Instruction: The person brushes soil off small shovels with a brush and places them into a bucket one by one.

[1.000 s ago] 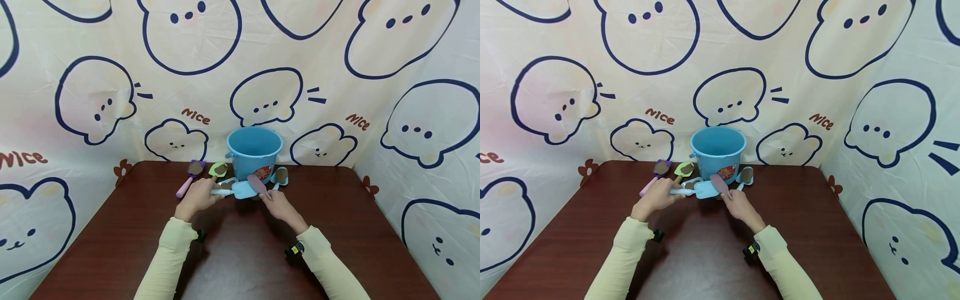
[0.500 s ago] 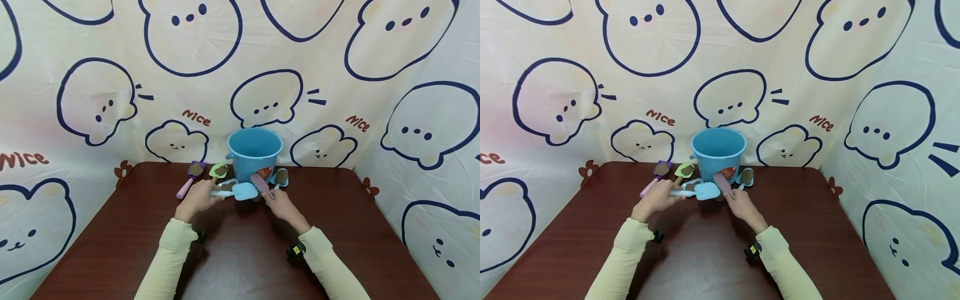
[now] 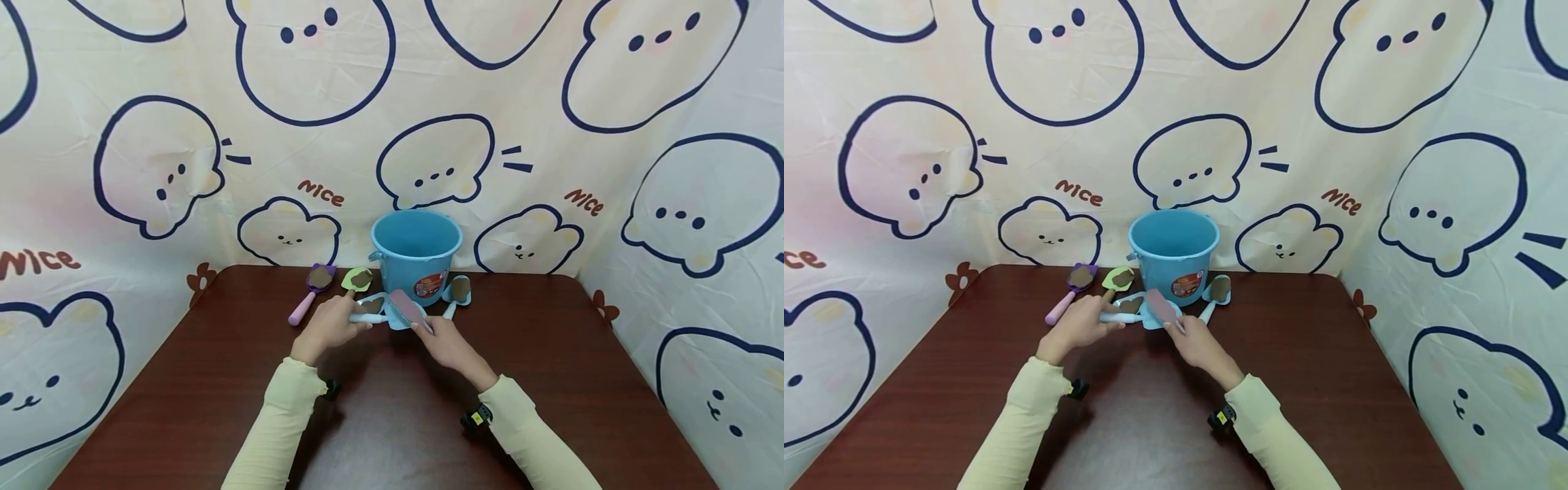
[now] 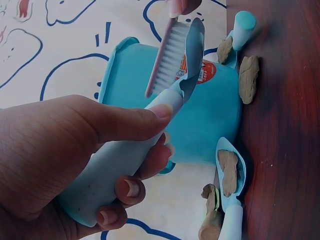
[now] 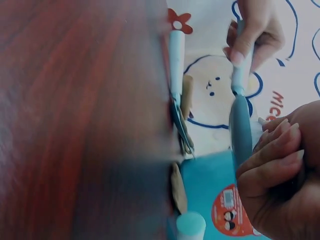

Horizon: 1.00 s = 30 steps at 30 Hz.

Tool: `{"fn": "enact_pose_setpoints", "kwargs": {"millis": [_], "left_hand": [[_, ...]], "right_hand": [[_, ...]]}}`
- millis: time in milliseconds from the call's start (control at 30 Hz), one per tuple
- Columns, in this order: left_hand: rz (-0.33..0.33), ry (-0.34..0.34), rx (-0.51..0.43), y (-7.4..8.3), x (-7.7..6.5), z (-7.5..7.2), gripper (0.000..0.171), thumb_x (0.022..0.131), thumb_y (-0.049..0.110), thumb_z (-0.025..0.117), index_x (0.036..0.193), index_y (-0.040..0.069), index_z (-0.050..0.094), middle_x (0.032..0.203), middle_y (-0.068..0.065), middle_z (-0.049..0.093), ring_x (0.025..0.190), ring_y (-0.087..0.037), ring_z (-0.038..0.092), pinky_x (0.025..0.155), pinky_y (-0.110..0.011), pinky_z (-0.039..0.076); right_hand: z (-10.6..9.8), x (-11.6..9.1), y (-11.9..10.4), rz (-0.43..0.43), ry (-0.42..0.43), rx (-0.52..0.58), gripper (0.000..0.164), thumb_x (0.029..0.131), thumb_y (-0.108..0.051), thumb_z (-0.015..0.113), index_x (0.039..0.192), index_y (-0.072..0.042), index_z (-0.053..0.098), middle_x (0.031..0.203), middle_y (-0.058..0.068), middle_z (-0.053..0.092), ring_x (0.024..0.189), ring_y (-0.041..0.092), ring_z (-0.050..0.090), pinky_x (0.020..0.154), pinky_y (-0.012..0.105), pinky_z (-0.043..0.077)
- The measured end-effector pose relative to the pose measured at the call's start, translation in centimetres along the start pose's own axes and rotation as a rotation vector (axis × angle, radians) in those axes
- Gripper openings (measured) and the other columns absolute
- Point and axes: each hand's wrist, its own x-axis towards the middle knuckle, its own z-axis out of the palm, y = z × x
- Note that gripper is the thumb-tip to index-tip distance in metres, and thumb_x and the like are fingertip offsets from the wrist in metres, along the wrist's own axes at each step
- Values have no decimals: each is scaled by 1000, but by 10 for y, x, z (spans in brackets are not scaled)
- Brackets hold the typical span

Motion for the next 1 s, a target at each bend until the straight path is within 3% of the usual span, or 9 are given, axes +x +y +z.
{"fn": "enact_pose_setpoints", "kwargs": {"millis": [333,467,667,733,867,1000], "left_hand": [[-4,-18,-27,3,3,4,13,88,21,81,96,11,81,92,-2,77,94,-27,67,69,-34,50],[0,-21,-16,3,4,5,12,88,22,81,95,11,81,90,0,76,93,-24,67,66,-31,46],[-5,-34,-42,3,5,5,12,89,21,81,95,10,81,74,5,68,68,-16,53,61,-30,45],[-2,-32,-42,2,5,4,13,89,21,81,95,10,81,76,4,69,69,-17,54,62,-31,46],[5,-10,-15,3,4,4,15,88,23,81,97,11,81,90,0,76,87,-22,64,69,-33,50],[8,13,-6,3,2,2,17,87,22,82,99,10,82,93,-3,71,81,-18,60,68,-33,50]], "right_hand": [[10,-3,-6,-30,-40,-4,43,108,-33,49,94,5,63,61,0,45,51,13,39,50,26,35],[11,-3,-6,-45,-52,12,44,108,-34,49,95,5,64,60,0,45,51,13,39,49,25,34],[10,-1,-4,-26,-68,10,43,108,-35,49,96,4,64,61,-1,45,51,12,39,49,25,34],[10,-1,-2,-21,-66,-3,44,108,-35,49,96,4,64,61,-1,46,50,12,40,48,24,35],[9,1,1,-5,-66,-7,42,108,-34,49,98,4,64,61,1,46,51,14,40,49,26,36],[8,2,3,10,-64,3,41,108,-33,49,100,4,64,63,2,47,52,15,41,50,27,37]]}}
